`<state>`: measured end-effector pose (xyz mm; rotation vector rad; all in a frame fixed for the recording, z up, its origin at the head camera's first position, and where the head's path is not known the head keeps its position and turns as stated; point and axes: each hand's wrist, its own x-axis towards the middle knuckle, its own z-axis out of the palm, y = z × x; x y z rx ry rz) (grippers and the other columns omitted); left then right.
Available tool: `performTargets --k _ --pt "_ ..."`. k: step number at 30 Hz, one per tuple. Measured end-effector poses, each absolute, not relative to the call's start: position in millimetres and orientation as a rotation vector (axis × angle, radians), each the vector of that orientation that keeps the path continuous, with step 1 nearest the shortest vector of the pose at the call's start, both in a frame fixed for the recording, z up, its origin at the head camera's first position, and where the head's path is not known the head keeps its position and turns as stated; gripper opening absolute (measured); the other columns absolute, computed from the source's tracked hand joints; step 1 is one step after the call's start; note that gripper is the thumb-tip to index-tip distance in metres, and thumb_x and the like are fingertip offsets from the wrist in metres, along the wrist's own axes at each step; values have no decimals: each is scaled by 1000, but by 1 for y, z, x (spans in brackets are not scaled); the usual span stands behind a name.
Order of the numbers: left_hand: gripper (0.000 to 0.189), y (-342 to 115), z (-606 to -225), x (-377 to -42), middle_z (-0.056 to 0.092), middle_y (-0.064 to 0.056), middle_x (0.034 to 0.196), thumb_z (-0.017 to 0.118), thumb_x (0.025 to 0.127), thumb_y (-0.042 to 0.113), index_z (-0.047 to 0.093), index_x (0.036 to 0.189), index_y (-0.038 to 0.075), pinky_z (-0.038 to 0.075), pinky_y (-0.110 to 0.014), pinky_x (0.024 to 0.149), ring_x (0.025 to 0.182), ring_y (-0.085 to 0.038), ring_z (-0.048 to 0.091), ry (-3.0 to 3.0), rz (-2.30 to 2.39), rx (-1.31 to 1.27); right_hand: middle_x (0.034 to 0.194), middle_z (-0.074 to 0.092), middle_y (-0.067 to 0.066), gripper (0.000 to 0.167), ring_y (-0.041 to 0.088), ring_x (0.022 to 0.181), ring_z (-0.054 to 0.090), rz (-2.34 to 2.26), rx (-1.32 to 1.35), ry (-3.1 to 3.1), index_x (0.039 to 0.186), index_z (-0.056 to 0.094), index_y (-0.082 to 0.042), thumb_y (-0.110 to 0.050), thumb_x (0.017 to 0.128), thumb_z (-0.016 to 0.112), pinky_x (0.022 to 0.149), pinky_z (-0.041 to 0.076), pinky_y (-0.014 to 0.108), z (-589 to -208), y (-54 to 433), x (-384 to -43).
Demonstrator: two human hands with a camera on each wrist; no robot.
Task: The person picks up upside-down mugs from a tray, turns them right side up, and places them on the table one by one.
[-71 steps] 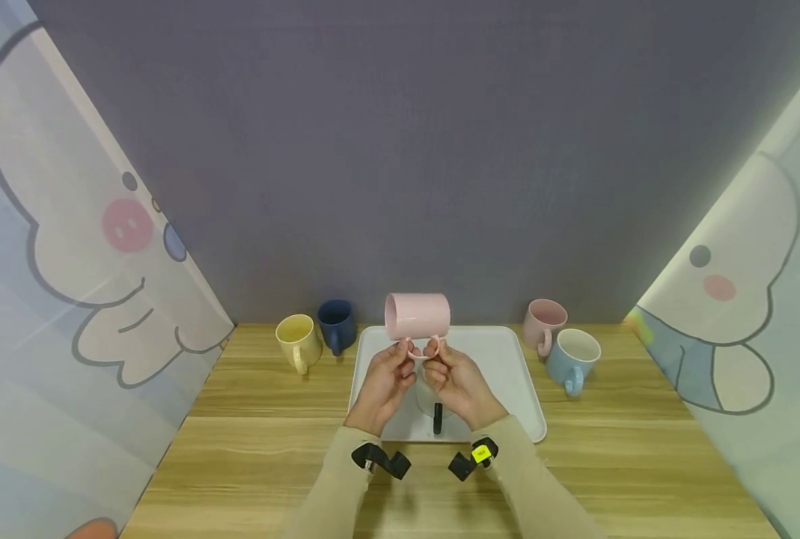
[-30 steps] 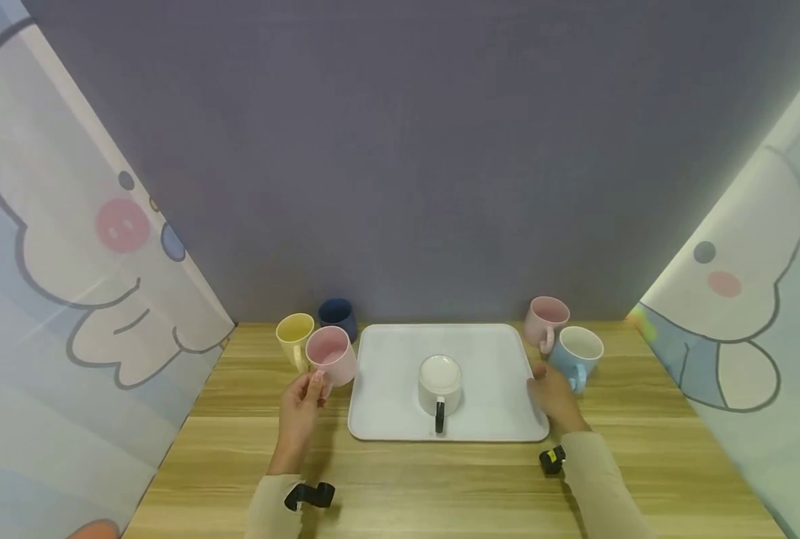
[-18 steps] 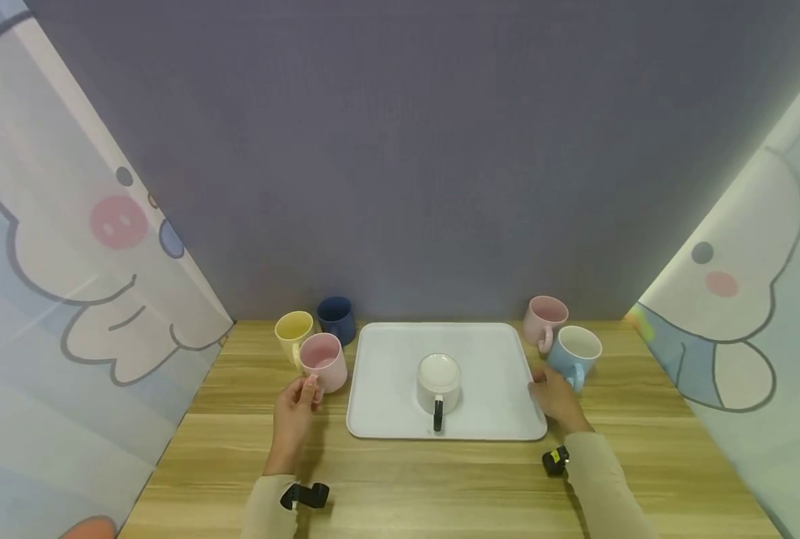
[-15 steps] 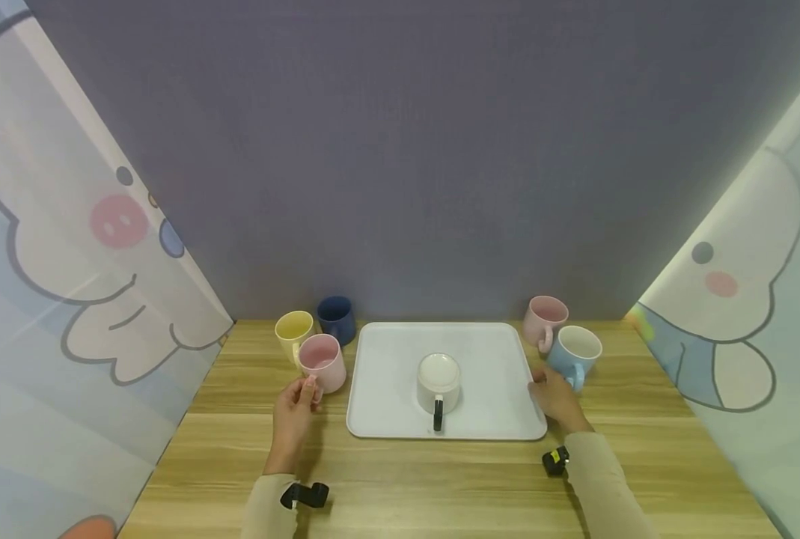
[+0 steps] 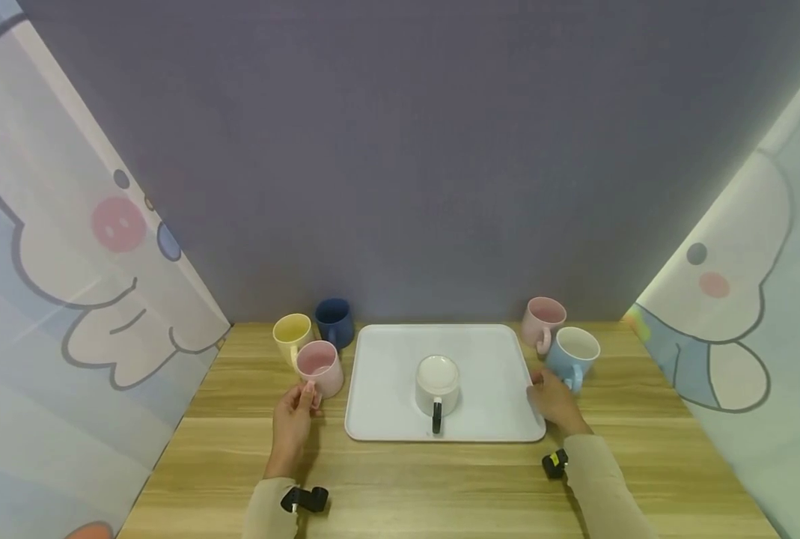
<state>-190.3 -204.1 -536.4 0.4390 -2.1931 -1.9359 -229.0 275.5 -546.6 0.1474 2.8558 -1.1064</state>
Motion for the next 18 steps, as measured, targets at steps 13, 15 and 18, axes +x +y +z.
performTargets --k 13,15,18 --pt "37 -201 -536 -189 58 -1 80 56 106 26 61 91 -7 52 -23 66 73 -8 55 -2198 -1861 509 105 67 27 32 38 97 64 -1116 160 2852 119 54 9 -10 93 52 86 52 54 -546 275 -228" --pt "37 -200 -536 -189 58 0 79 56 106 28 62 90 -5 48 -22 66 73 -10 54 -2231 -1789 528 103 66 26 32 37 95 64 -1119 159 2847 119 54 9 -10 94 52 84 52 53 -547 275 -228" --pt "36 -198 -535 -189 60 -3 83 56 106 32 63 96 -2 42 -22 67 76 -12 52 -2275 -1668 559 100 66 23 32 35 92 63 -1131 154 2845 118 54 10 -9 93 54 82 53 51 -547 276 -228"
